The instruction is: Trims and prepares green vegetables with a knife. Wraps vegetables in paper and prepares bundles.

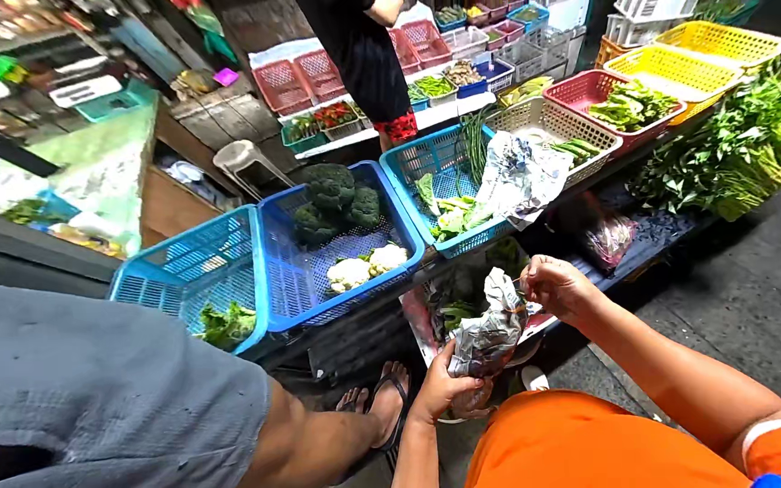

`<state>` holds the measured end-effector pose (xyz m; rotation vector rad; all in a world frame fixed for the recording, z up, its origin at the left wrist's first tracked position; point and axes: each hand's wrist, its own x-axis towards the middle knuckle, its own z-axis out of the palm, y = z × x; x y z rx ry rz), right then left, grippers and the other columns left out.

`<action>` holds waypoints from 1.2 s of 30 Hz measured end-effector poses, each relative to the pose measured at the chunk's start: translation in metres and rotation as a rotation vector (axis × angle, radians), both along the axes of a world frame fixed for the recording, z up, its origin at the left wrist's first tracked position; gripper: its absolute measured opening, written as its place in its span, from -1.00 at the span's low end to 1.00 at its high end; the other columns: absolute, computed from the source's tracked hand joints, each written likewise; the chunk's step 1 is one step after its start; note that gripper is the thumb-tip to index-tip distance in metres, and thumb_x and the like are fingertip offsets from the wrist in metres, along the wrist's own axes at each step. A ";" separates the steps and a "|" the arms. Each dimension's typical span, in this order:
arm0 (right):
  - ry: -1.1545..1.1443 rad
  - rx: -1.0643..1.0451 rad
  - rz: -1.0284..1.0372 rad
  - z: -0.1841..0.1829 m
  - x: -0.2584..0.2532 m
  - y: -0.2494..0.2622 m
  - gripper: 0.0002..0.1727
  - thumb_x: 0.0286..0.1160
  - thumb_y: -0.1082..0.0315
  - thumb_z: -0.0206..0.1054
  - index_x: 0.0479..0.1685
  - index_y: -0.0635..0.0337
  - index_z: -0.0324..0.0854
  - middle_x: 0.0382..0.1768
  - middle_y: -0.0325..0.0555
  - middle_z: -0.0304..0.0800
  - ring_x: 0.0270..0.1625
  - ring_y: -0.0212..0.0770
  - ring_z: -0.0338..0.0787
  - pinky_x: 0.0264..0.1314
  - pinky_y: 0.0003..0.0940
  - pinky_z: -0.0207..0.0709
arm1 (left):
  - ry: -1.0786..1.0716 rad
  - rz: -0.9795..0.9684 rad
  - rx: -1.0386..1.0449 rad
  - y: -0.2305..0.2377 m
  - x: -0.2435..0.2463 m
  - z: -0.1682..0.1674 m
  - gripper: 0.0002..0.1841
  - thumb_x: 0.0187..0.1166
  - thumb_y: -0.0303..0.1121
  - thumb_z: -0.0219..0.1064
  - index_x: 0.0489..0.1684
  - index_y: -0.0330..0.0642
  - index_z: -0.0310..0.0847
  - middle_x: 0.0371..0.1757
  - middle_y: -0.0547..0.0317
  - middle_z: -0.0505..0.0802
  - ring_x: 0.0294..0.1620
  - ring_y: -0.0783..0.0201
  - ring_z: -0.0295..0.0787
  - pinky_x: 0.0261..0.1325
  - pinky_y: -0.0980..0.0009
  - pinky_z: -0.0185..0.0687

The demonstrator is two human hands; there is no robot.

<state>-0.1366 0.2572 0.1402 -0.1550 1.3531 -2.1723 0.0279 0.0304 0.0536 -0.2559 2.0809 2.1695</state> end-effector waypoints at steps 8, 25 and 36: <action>-0.168 -0.247 0.003 0.027 -0.012 -0.011 -0.68 0.58 0.51 -0.04 -0.55 0.01 0.41 -0.54 -0.25 0.65 -0.44 -0.35 0.69 -0.13 -0.38 0.68 | -0.057 0.104 -0.022 -0.005 0.013 -0.008 -0.07 -0.14 -0.47 0.64 0.52 -0.37 0.43 0.21 0.02 0.86 0.21 0.23 0.85 0.32 0.27 0.79; 0.426 0.189 0.728 0.000 -0.103 -0.004 -0.79 0.69 0.30 0.22 -0.01 0.25 0.66 -0.22 -0.21 0.79 -0.36 -0.40 0.70 -0.26 -0.41 0.65 | 0.531 0.075 0.635 0.000 -0.069 -0.018 -0.08 0.13 0.00 0.71 0.61 -0.09 0.45 0.66 -0.18 0.53 0.30 0.00 0.76 0.34 0.08 0.68; 0.515 0.366 0.572 0.000 -0.154 -0.028 -0.80 0.62 0.24 0.30 -0.12 0.20 0.68 -0.35 -0.19 0.73 -0.34 -0.35 0.70 -0.20 -0.31 0.62 | 0.356 0.500 0.557 0.093 -0.137 0.076 -0.44 -0.30 0.00 0.79 -0.25 0.10 0.73 -0.31 0.32 0.91 -0.27 0.43 0.88 -0.16 0.46 0.82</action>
